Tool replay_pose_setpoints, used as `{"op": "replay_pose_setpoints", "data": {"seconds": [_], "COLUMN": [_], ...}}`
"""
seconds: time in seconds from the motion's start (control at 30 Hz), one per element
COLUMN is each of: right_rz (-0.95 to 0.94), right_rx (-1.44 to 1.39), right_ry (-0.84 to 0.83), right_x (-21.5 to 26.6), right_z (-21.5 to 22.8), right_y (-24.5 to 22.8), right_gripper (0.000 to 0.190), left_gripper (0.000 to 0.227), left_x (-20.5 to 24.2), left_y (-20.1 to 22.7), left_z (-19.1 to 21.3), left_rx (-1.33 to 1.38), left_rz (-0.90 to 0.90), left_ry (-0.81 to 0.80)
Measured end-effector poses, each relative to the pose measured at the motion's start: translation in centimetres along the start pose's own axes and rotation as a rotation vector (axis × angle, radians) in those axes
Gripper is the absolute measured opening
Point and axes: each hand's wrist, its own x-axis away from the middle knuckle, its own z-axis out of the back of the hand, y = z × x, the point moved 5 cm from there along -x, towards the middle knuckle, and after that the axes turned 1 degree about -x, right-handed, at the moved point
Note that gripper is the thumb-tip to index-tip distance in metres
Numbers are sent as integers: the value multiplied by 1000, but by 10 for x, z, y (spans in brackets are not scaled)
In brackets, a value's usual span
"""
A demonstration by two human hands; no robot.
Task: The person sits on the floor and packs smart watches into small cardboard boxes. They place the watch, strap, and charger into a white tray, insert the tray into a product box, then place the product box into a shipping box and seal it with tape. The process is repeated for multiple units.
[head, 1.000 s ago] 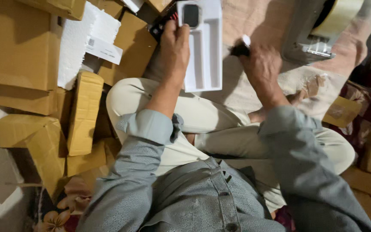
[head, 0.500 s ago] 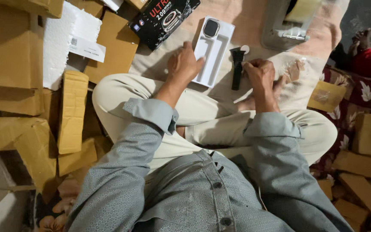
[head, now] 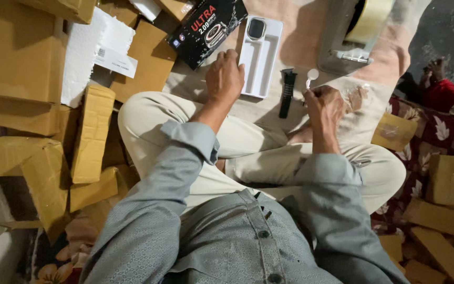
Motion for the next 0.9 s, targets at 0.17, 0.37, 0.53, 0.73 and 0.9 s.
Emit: {"op": "replay_pose_setpoints", "data": {"seconds": [0.17,0.37,0.53,0.73,0.9], "right_rz": [47,51,274,249,237], "right_rx": [-299,-467,-255,-102,-196], "right_ry": [-33,-164,-99,-37,216], "right_x": [31,43,18,-12,4], "right_z": [13,-12,-44,-89,-56], "right_y": [-42,-96,-135,-142,-82], "right_gripper": [35,30,32,30,25], "left_gripper": [22,19,17,20,19], "left_x": [-3,-18,-24,-33,-38], "left_y": [0,-29,-44,-44,-44], "left_z": [44,91,82,55,48], "left_rx": [369,263,148,119,95], "left_rz": [62,-18,85,-52,-80], "left_ry": [-109,-171,-37,48,10]}}
